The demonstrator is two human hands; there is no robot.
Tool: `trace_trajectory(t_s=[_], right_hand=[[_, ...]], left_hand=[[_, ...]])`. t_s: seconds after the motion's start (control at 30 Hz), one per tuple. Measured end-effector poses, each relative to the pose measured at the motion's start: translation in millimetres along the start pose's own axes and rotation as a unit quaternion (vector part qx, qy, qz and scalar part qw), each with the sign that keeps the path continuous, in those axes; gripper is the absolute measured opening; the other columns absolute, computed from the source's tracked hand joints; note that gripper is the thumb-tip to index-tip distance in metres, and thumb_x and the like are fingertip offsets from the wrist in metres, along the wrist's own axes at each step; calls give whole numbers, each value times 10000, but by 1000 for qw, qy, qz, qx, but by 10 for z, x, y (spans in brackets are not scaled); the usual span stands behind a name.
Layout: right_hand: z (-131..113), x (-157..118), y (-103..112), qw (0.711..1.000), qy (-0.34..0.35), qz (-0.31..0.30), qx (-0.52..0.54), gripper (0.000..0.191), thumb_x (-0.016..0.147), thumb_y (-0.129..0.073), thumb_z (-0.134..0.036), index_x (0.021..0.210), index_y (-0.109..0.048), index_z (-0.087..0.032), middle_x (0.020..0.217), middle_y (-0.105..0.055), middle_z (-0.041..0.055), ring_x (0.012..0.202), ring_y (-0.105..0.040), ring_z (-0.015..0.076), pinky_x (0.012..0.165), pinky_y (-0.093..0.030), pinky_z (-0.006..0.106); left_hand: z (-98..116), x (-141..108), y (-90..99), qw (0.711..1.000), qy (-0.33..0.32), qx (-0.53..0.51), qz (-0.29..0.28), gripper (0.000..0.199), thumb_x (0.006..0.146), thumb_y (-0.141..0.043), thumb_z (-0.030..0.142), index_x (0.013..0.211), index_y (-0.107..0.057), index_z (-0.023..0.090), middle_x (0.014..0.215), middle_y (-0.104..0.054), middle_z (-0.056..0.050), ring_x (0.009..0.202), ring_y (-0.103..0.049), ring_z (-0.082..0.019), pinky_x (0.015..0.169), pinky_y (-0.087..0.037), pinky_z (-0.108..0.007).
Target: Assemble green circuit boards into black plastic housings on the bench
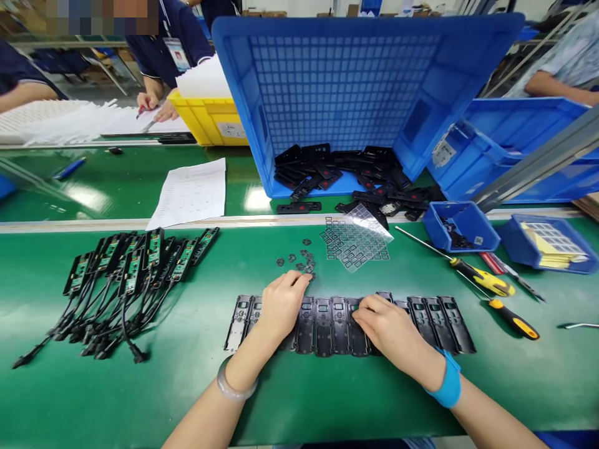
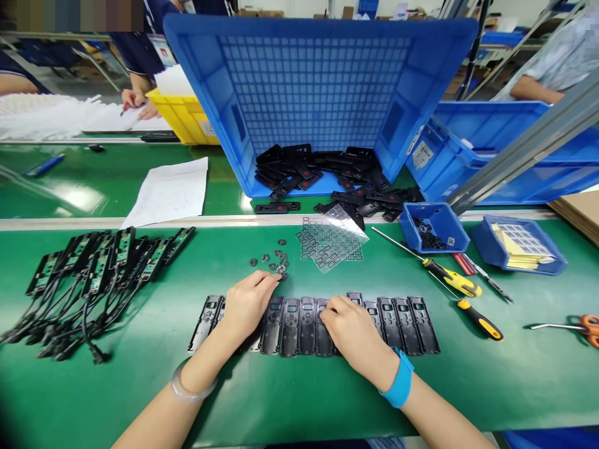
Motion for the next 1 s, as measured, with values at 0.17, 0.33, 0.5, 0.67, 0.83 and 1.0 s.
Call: trace_trajectory(t_s=[0.17,0.33,0.5,0.67,0.83,1.0], right_hand=[[-42,558,137,999,-12,-33,35,192,947,-490,-187,895,-674,-210,837,-639,28,803,-615,170,720,-449,274],[-149,1184,40,999,-41,-25,17,155,853,-651,-272,948,-639,-150,907,-648,94,806,-642,235,682,-459,312],[-196,1203,-31,997,-54,-16,50,95,785,-705,-180,792,-616,-149,860,-661,113,792,-655,257,668,-462,318],[36,768,195,984,-57,29,167,73,840,-650,-170,848,-583,-199,723,-654,-20,699,-638,144,653,-470,234],[364,147,330,960,-79,78,256,144,920,-513,-250,990,-634,-214,842,-641,4,648,-601,113,582,-479,218],[641,-312,266,942,-134,93,292,172,888,-533,-284,979,-652,-200,816,-667,23,674,-622,141,573,-490,233]], left_hand=[[-66,-52,135,988,20,-107,108,222,960,-457,238,942,-668,172,967,-667,-68,828,-672,-156,749,-550,-252],[-165,-78,116,980,26,-146,136,247,953,-462,234,913,-692,154,1045,-654,-105,805,-683,-157,792,-574,-293],[-196,-85,148,976,27,-161,145,228,937,-465,170,1028,-672,149,1127,-627,-136,872,-678,-174,809,-570,-319],[-55,-47,218,954,40,-271,122,134,884,-575,164,863,-706,180,1067,-668,-89,858,-681,-166,815,-549,-300],[501,63,120,936,-13,-351,-16,158,843,-630,117,894,-745,214,839,-726,-13,770,-675,-144,738,-530,-239],[1022,156,-136,950,-43,-281,-128,220,859,-598,108,985,-735,226,892,-723,-20,797,-668,-157,732,-513,-248]])
Point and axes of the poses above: each hand's wrist, its own x-axis towards the middle knuckle, its own y-axis out of the back of the hand, z = x × y, the point moved 5 cm from there along x, towards the middle knuckle
